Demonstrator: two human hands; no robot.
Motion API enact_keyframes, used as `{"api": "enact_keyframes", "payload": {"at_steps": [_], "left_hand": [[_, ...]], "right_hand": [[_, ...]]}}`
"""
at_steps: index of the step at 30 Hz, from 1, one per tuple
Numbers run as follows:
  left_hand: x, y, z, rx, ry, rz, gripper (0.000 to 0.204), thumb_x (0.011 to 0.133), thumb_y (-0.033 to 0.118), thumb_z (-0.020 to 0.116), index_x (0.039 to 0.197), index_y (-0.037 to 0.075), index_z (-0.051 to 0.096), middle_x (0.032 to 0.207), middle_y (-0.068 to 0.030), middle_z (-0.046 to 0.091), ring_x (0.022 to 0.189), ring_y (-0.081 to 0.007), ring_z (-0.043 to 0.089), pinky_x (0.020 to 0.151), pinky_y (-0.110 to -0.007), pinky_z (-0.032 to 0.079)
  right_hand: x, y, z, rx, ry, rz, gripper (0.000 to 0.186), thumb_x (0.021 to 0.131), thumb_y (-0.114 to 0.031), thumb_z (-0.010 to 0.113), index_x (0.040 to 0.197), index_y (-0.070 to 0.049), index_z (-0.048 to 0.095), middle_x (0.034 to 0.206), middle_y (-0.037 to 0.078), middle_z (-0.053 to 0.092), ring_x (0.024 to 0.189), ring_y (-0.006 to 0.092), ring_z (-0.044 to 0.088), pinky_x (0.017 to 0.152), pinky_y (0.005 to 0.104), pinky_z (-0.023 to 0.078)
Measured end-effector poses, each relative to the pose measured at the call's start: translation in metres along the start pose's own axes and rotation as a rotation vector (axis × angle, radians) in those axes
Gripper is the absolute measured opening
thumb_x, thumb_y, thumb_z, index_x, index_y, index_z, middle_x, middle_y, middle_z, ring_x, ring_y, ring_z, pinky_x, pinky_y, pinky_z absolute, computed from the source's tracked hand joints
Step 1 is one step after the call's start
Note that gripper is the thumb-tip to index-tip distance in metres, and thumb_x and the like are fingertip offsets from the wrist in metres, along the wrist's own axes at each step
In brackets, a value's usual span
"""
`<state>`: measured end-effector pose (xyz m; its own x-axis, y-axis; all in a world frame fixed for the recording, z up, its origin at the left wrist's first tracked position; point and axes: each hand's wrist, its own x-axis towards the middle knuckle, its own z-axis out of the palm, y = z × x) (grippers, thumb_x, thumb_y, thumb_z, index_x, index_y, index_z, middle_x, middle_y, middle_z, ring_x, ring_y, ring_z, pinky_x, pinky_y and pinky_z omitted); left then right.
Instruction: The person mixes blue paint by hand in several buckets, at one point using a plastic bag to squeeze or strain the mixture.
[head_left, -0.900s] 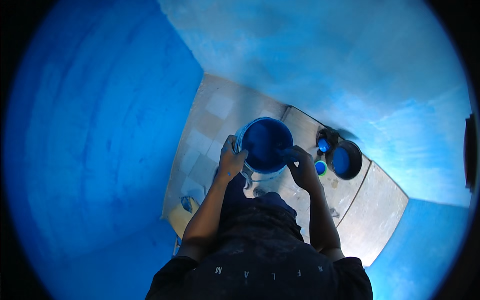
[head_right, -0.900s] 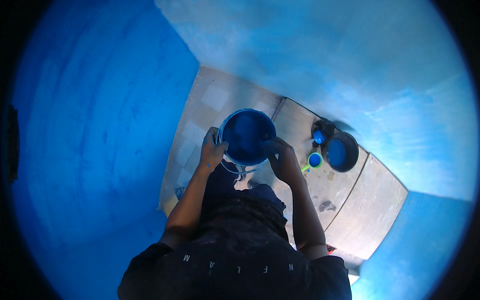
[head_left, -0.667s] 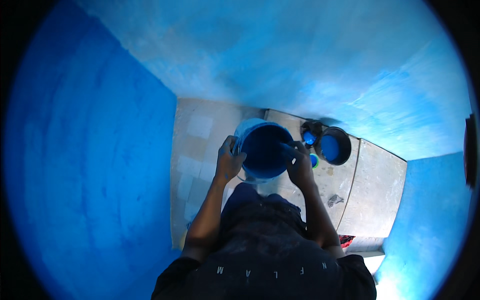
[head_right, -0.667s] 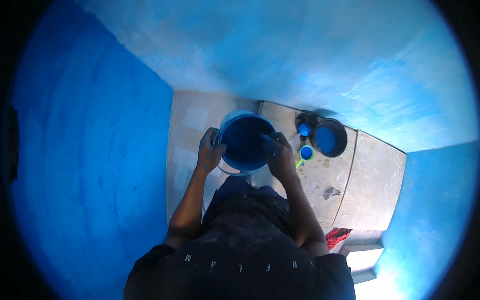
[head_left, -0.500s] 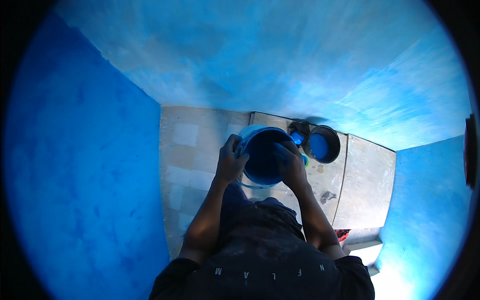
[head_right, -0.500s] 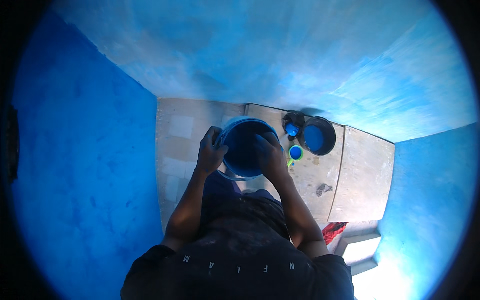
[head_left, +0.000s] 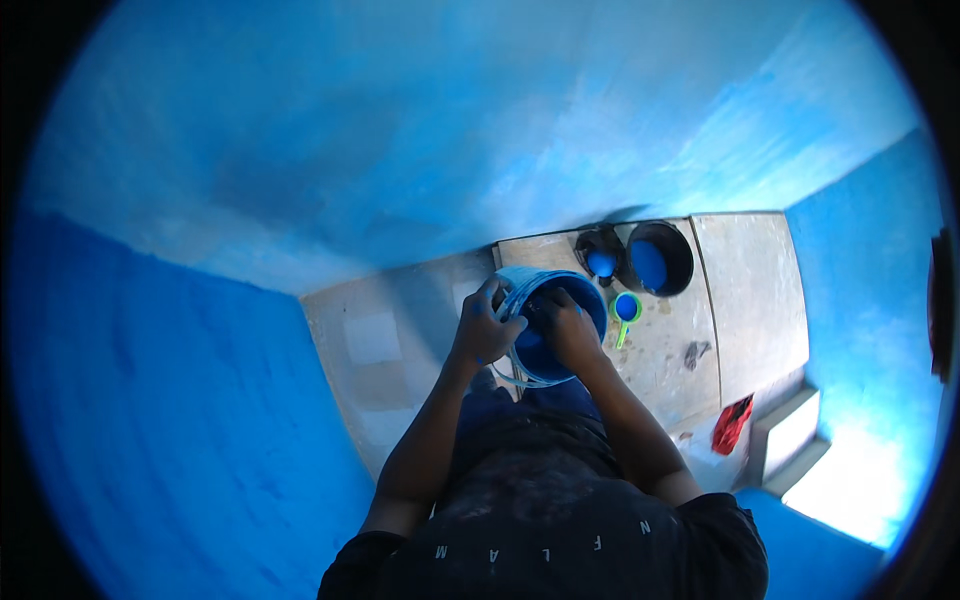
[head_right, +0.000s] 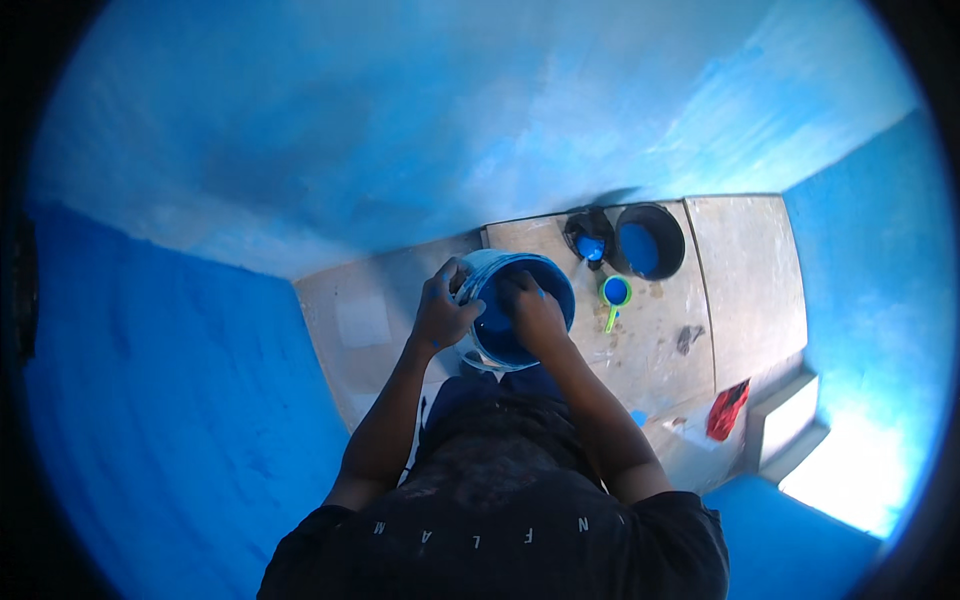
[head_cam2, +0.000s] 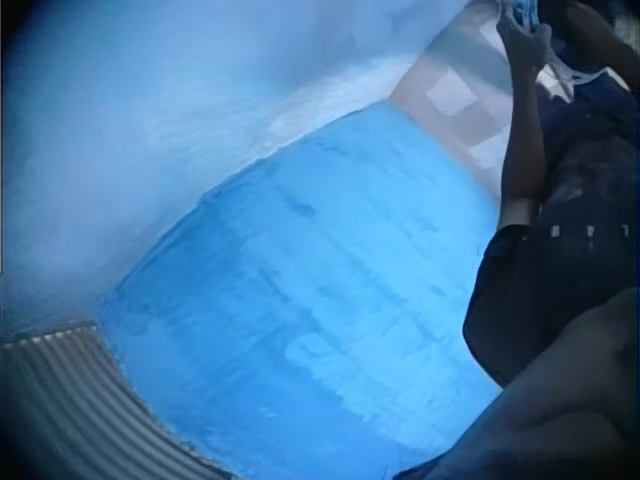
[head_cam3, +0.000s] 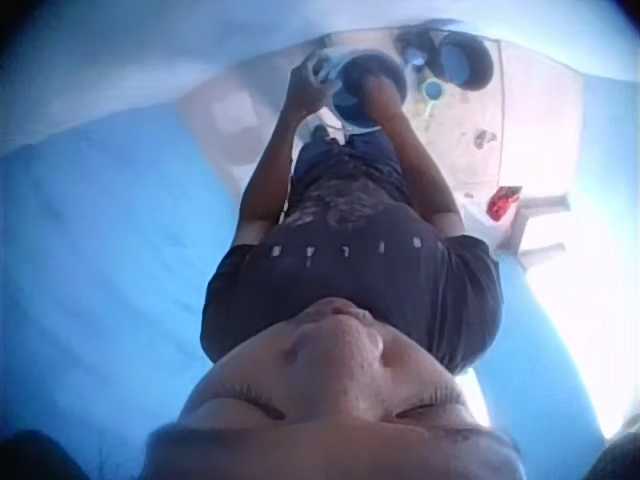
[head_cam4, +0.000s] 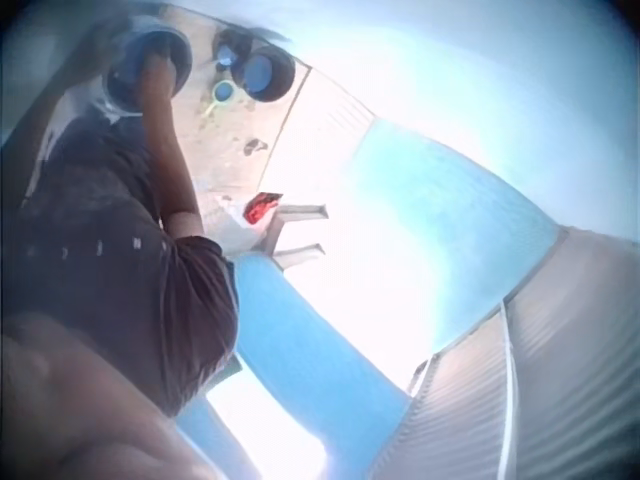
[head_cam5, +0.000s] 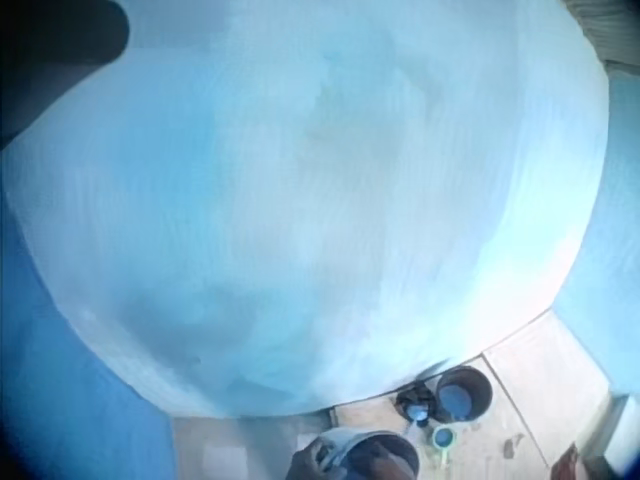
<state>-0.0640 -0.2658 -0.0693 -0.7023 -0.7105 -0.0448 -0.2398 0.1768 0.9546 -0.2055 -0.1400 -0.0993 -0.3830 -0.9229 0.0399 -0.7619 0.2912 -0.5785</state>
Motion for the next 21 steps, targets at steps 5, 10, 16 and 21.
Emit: {"api": "enact_keyframes", "payload": {"at_steps": [5,10,16,21], "left_hand": [[0.029,-0.027,0.028,0.003,-0.157,-0.132,0.033,0.068,0.005,0.067,0.098,0.000,0.053,0.082,-0.0093,0.062,0.075,-0.0152,0.058,0.074,-0.032,0.048],[0.052,-0.033,0.082,-0.021,-0.238,-0.112,0.035,0.069,0.008,0.067,0.100,-0.001,0.054,0.085,-0.0128,0.062,0.074,-0.0199,0.060,0.072,-0.035,0.050],[0.068,-0.061,0.175,0.152,-0.370,-0.112,0.045,0.072,0.008,0.069,0.112,-0.003,0.052,0.102,-0.0148,0.061,0.092,-0.0234,0.062,0.084,-0.038,0.051],[0.081,-0.090,0.250,0.131,-0.455,-0.238,0.049,0.074,0.009,0.070,0.116,-0.004,0.049,0.102,-0.0148,0.060,0.091,-0.0235,0.062,0.084,-0.038,0.051]], "right_hand": [[-0.006,0.022,-0.003,0.106,0.175,0.180,0.026,0.084,-0.009,0.066,0.110,-0.009,0.068,0.117,0.018,0.064,0.093,0.0411,0.066,0.080,0.0481,0.055],[-0.035,0.079,-0.010,0.061,0.351,0.334,0.026,0.085,-0.007,0.062,0.111,-0.007,0.068,0.115,0.018,0.065,0.098,0.0409,0.065,0.082,0.0466,0.055],[-0.100,0.172,-0.004,0.153,0.554,0.520,0.023,0.084,0.003,0.061,0.105,-0.001,0.069,0.106,0.019,0.067,0.092,0.0386,0.067,0.078,0.0427,0.055],[-0.149,0.240,0.008,0.392,0.671,0.799,0.019,0.084,0.004,0.063,0.101,0.000,0.070,0.099,0.018,0.069,0.082,0.0325,0.069,0.073,0.0387,0.056]]}}
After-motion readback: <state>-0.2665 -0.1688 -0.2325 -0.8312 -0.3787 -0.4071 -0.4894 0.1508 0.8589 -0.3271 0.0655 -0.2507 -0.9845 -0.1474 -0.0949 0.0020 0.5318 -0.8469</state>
